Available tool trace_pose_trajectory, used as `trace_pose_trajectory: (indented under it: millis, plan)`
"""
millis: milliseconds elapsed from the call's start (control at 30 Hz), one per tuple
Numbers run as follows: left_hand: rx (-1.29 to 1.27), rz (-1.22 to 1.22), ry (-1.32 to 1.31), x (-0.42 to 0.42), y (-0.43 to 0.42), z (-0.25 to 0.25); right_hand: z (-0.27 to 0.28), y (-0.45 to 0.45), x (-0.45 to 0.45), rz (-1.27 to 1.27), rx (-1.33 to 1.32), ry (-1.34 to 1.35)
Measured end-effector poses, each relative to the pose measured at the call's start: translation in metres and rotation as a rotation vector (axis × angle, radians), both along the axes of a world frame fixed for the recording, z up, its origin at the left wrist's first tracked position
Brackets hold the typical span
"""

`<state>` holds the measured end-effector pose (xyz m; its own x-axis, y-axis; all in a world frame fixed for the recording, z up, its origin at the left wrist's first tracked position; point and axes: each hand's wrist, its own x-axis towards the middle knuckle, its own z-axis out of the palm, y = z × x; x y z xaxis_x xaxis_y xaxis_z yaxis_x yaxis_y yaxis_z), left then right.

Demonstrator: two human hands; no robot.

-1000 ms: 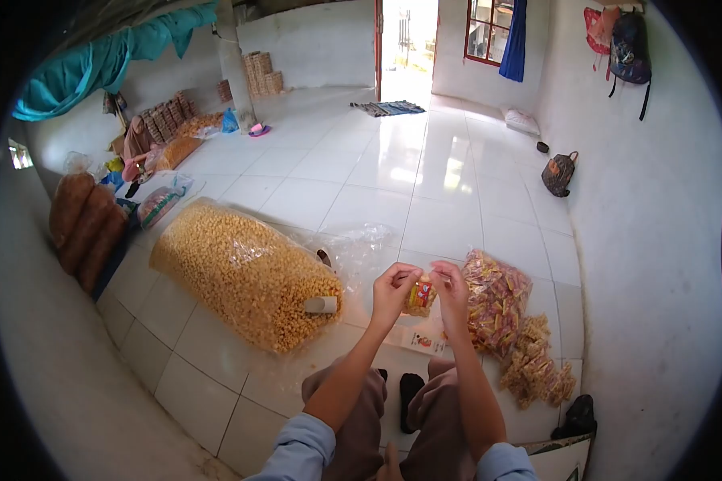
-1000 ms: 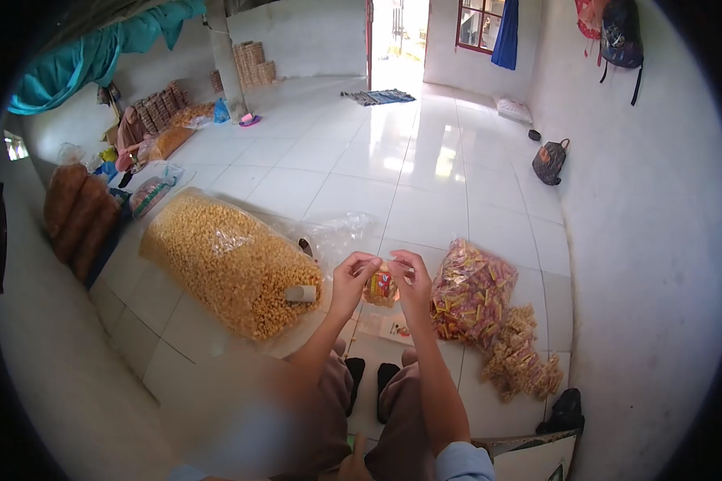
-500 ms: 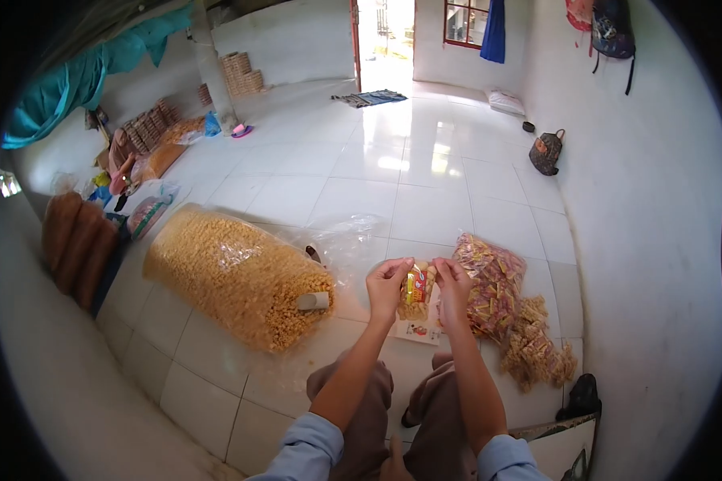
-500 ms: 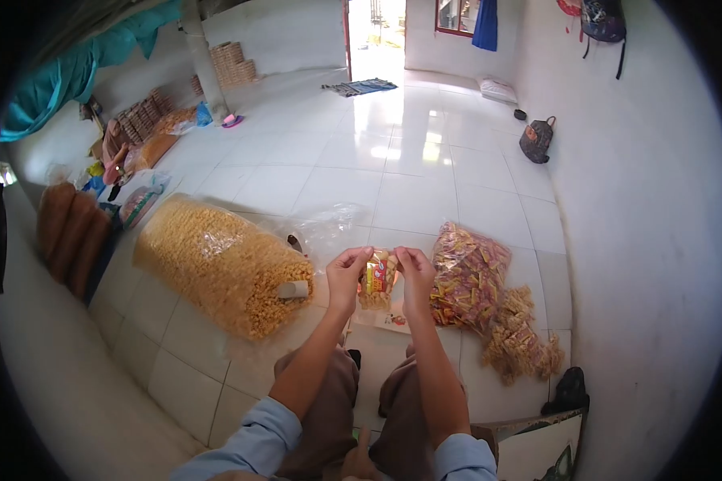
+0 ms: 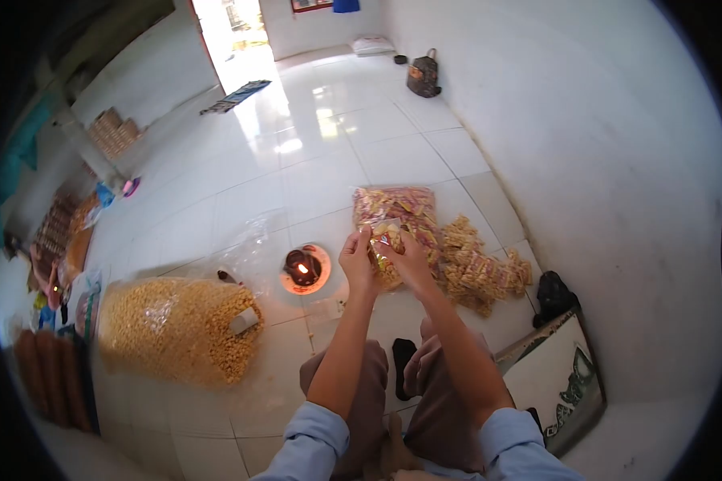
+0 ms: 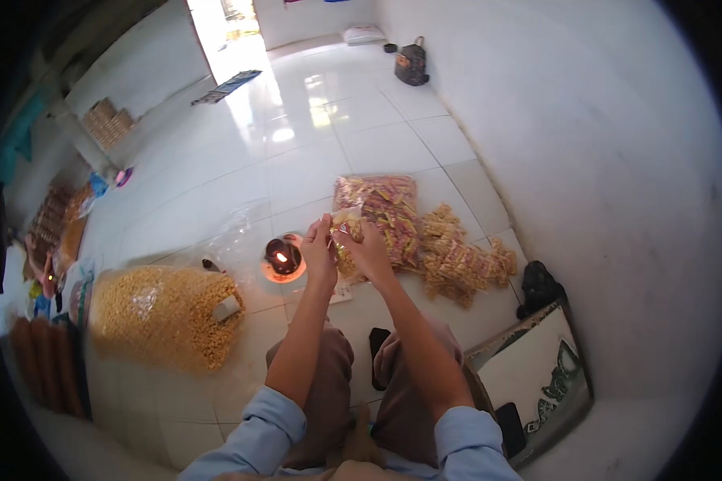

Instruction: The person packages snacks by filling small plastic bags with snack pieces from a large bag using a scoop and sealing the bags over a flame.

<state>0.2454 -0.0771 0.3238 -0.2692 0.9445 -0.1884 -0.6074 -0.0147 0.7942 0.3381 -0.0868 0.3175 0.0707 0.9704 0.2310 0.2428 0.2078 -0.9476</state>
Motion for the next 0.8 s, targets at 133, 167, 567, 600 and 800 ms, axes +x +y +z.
trace_pose_trajectory:
  millis: [133,167,567,600,800]
  plan:
    - [0.096,-0.306,0.076,0.065,0.018,-0.038,-0.012,0.011,0.067,-0.214,-0.168,0.303]
    - [0.125,-0.401,0.137,0.082,0.023,-0.054,-0.025,0.015,0.091,-0.241,-0.169,0.296]
    - [0.156,-0.843,0.912,0.221,0.071,-0.223,-0.234,0.015,0.229,-0.756,-0.423,-0.014]
    - [0.226,-0.785,0.893,0.23,0.078,-0.235,-0.237,0.024,0.232,-0.797,-0.418,-0.261]
    - [0.473,-0.662,1.338,0.245,0.09,-0.28,-0.265,0.048,0.234,-0.802,-0.459,-0.894]
